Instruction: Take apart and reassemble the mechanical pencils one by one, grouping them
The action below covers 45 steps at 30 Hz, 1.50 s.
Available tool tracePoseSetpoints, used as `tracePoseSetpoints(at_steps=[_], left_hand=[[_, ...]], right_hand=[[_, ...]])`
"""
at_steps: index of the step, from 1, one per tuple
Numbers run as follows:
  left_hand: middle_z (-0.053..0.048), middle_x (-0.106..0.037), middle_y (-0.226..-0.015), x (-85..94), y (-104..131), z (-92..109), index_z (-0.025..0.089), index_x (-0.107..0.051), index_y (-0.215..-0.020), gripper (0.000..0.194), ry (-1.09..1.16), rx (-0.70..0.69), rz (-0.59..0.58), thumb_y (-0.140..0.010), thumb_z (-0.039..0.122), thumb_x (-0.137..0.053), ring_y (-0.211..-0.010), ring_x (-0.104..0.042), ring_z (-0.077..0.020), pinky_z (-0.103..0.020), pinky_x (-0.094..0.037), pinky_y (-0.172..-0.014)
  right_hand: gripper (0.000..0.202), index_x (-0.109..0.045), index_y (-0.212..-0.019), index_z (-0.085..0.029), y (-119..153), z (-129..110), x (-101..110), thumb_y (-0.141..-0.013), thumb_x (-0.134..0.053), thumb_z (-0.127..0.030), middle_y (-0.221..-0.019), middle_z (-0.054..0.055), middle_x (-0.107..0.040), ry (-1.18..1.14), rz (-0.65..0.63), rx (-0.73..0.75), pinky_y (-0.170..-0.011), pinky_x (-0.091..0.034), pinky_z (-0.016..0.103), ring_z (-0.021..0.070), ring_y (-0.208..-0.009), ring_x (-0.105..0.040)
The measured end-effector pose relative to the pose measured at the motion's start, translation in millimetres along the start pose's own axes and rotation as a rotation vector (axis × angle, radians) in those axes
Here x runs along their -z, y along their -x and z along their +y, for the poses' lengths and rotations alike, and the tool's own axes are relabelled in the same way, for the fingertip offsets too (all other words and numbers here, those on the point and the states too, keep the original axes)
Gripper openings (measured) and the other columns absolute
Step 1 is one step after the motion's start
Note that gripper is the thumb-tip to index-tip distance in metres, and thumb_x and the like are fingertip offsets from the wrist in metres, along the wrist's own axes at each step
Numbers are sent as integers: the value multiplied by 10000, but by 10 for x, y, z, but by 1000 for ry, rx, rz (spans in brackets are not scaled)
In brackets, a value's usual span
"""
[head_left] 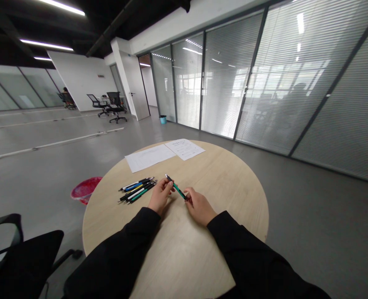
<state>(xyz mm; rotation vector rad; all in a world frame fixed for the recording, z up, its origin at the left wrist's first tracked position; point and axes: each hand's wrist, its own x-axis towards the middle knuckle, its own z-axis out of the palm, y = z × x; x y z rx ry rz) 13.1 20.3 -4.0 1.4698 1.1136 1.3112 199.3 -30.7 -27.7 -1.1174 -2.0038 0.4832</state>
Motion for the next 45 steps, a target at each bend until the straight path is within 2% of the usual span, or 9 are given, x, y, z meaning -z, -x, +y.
tracePoseSetpoints(at_steps=[5,11,15,18,27,33,45], left_hand=[[13,-589,-655,-5,10,24,165,-617,-844,291,-15,-1,16,-798,449,-665,-600,-549,-129,-235,-403,-570],[12,-591,-650,-7,20,36,165,-630,-835,293,-18,-6,9,-779,449,-679,-590,-550,-134,-247,-415,-564],[3,-612,-671,-12,28,32,163,-644,-873,283,5,4,7,-776,426,-683,-601,-561,-136,-252,-429,-571],[1,-623,-687,-13,31,22,164,-642,-903,277,29,11,-12,-771,405,-682,-608,-566,-137,-253,-429,-575],[2,-624,-692,-15,42,29,157,-649,-924,258,45,30,-30,-750,346,-672,-622,-580,-142,-253,-432,-580],[-32,-670,-805,-7,25,14,158,-645,-928,308,20,46,-18,-748,405,-684,-620,-577,-137,-252,-433,-559],[13,-599,-681,27,1,-21,153,-635,-878,309,-26,76,26,-727,416,-691,-578,-543,-119,-230,-419,-533]], right_hand=[[330,-520,-1150,-194,-18,85,10,-834,-522,-101,-845,12,-632,-60,74,-35,-704,-449,266,166,-734,-588],[213,-582,-1094,-182,-32,70,55,-885,-547,-193,-835,23,-649,-68,115,-48,-717,-453,276,169,-750,-595],[162,-629,-1011,-182,-48,89,85,-905,-508,-169,-889,50,-678,-74,152,-34,-770,-455,291,182,-821,-609],[144,-642,-974,-182,-57,105,101,-885,-530,-167,-870,42,-677,-88,166,-45,-742,-451,282,176,-795,-605],[131,-651,-903,-178,-71,113,131,-824,-570,-112,-817,18,-657,-64,156,-61,-709,-432,264,159,-754,-587],[88,-646,-853,-180,-83,243,197,-842,-605,-102,-821,22,-661,18,136,-58,-738,-423,276,170,-790,-594],[136,-627,-795,-185,-101,329,370,-876,-589,-83,-800,33,-643,163,122,-17,-754,-412,293,190,-798,-577]])
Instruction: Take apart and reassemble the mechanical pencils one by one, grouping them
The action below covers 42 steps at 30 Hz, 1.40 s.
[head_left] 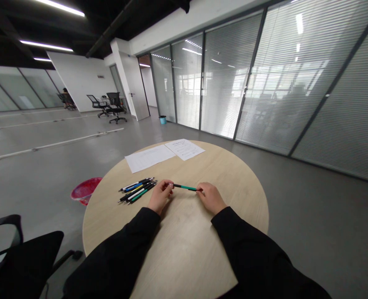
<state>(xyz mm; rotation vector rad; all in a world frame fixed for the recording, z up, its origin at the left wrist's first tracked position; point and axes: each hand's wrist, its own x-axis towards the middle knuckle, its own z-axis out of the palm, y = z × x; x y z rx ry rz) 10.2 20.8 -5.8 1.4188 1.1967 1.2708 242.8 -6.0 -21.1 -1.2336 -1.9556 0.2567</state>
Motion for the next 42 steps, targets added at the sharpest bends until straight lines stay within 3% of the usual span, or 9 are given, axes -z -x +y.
tracePoseSetpoints(at_steps=[19,23,28,32,42], left_hand=[[7,-603,-680,52,-32,-56,159,-604,-858,268,-49,29,31,-718,378,-673,-553,-538,-122,-238,-412,-522],[7,-594,-674,62,-30,-62,175,-584,-822,240,-157,-13,-50,-756,404,-617,-554,-534,-136,-261,-418,-542],[-8,-619,-697,63,64,23,189,-620,-832,205,-513,-176,-233,-839,375,-534,-645,-552,-171,-292,-413,-626],[-35,-661,-760,42,122,81,187,-642,-848,214,-674,-225,-346,-865,360,-516,-688,-564,-185,-306,-405,-662],[-51,-690,-757,23,140,88,199,-686,-828,194,-609,-265,-333,-841,349,-564,-676,-583,-203,-311,-406,-651]], right_hand=[[174,-606,-757,-183,-33,233,98,-880,-557,-71,-784,28,-625,86,50,-16,-736,-390,272,181,-780,-558],[174,-609,-747,-182,-38,323,136,-869,-557,-71,-779,28,-630,130,56,-65,-732,-381,266,177,-776,-560],[164,-627,-754,-182,-46,512,207,-866,-553,-88,-774,29,-641,192,83,-136,-715,-372,262,172,-754,-559],[153,-640,-750,-183,-56,695,265,-857,-569,-100,-790,38,-657,245,90,-193,-717,-368,260,173,-766,-566],[131,-665,-766,-184,-58,937,313,-856,-594,-121,-793,51,-671,350,155,-294,-703,-359,274,188,-771,-571]])
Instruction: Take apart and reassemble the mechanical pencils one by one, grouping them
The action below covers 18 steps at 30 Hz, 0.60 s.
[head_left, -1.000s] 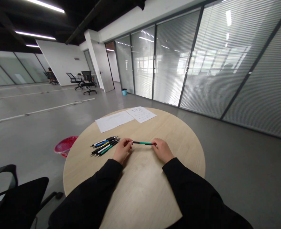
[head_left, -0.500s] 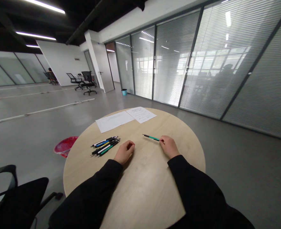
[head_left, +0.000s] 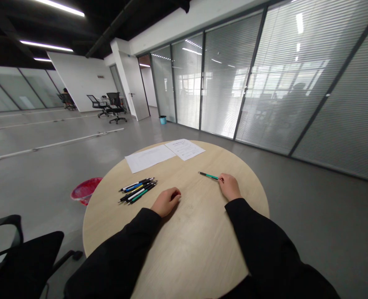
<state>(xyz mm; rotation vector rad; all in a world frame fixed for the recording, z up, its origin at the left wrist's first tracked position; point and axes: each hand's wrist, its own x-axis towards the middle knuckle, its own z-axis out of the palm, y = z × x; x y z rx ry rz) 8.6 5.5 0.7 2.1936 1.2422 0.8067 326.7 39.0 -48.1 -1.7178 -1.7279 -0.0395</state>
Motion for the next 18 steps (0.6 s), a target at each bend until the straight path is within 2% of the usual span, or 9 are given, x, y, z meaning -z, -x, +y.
tracePoseSetpoints(at_steps=[4,18], left_hand=[[-43,-684,-729,-5,-2,-4,201,-693,-807,192,48,4,7,-827,358,-585,-658,-573,-199,-303,-403,-635],[-41,-675,-740,-9,0,-3,196,-689,-839,212,6,21,-19,-847,365,-562,-666,-570,-197,-302,-394,-649]], right_hand=[[126,-675,-765,-194,-1,28,-31,-848,-608,-128,-779,49,-667,21,-4,-27,-689,-351,272,186,-762,-566],[155,-651,-725,-184,-22,75,-87,-804,-564,-83,-766,47,-672,27,40,-73,-700,-359,275,186,-749,-567]])
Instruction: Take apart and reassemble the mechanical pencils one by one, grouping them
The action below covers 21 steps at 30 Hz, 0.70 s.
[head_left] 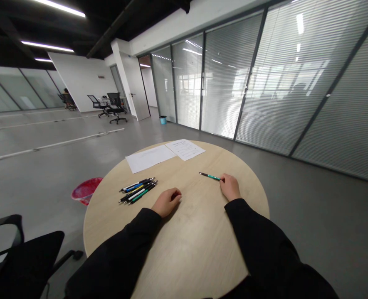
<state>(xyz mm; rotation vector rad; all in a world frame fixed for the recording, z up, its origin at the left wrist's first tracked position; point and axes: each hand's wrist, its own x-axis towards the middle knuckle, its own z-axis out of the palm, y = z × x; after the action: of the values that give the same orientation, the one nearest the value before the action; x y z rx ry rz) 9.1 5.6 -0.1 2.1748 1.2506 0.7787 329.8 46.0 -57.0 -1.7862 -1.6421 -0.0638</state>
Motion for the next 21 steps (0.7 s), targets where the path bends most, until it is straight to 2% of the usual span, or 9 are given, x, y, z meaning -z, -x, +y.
tracePoseSetpoints(at_steps=[10,16,21], left_hand=[[-26,-662,-694,9,1,20,200,-692,-799,221,74,22,14,-820,395,-588,-637,-551,-187,-295,-388,-627],[-30,-671,-712,12,2,23,197,-695,-807,212,56,14,11,-824,378,-587,-645,-563,-188,-295,-396,-631],[-31,-671,-702,16,3,33,201,-697,-803,219,70,26,14,-812,393,-593,-644,-560,-190,-295,-397,-631]], right_hand=[[168,-610,-673,-188,-1,72,-44,-787,-543,-84,-739,38,-642,-13,-2,8,-699,-363,280,184,-732,-549],[102,-629,-755,-179,-18,105,-94,-750,-574,-92,-797,45,-653,-46,-3,2,-738,-389,287,194,-781,-564],[170,-648,-850,-160,-23,103,-99,-723,-577,-73,-844,63,-665,-68,-12,12,-776,-407,292,198,-818,-583]])
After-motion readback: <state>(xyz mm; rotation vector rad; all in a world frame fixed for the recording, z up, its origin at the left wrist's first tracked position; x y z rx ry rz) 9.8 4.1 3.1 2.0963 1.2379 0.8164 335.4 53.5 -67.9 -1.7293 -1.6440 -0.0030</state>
